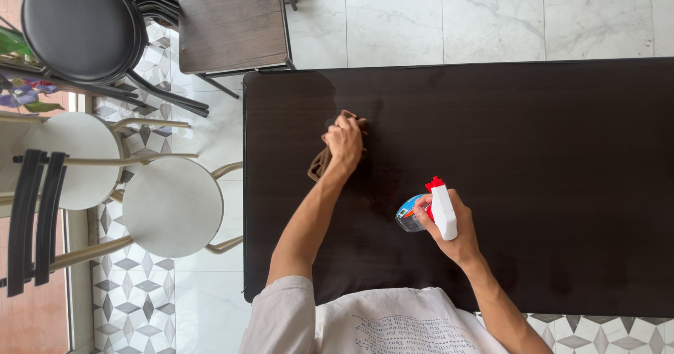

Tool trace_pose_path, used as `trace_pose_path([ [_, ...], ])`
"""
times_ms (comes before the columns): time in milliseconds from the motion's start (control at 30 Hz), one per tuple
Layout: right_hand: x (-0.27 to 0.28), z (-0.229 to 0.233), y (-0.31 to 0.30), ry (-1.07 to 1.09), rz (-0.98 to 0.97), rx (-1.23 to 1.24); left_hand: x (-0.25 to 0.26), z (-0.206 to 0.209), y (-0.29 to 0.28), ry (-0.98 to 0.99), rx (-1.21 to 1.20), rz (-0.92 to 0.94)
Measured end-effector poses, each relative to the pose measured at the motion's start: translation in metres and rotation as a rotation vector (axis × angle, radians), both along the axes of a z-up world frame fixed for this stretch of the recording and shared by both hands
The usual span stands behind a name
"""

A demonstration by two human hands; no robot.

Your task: The person sprays a cleaning solution onto a dark wooden table and wipes the surface with a brown cloth. They repeatedly apply the spray and wipe different sections of the table to clean it.

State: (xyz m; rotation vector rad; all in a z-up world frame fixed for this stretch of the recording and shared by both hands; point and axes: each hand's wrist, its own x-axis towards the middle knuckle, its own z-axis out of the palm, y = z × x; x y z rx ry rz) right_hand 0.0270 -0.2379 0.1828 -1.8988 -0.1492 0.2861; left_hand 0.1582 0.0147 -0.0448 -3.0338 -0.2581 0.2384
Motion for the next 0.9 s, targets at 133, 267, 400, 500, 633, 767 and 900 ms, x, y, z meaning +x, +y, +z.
trace_pose_path([
  [133, 0.004, -0.003, -0.002, -0.040, 0.004, -0.054, 0.006, 0.016, 0.032, 0.107, 0.044, 0.056],
  [267, 0.005, -0.007, -0.002, -0.040, 0.009, -0.075, -0.017, 0.001, 0.056, 0.012, -0.013, 0.086],
  [400, 0.005, -0.010, -0.001, -0.029, 0.020, -0.091, -0.053, 0.012, 0.031, 0.008, 0.071, 0.055],
  [500, 0.007, -0.012, 0.002, -0.044, 0.042, -0.059, -0.047, 0.013, 0.005, 0.093, 0.021, 0.035],
  [633, 0.006, -0.008, 0.005, -0.018, 0.075, -0.016, -0.007, -0.027, -0.006, 0.033, -0.037, 0.012],
  [767, 0.007, -0.008, 0.004, -0.013, 0.091, -0.005, 0.030, -0.036, -0.001, 0.015, 0.008, 0.064],
  [900, 0.009, -0.009, 0.002, -0.018, 0.089, 0.012, 0.040, -0.011, 0.023, 0.076, 0.069, 0.133],
])
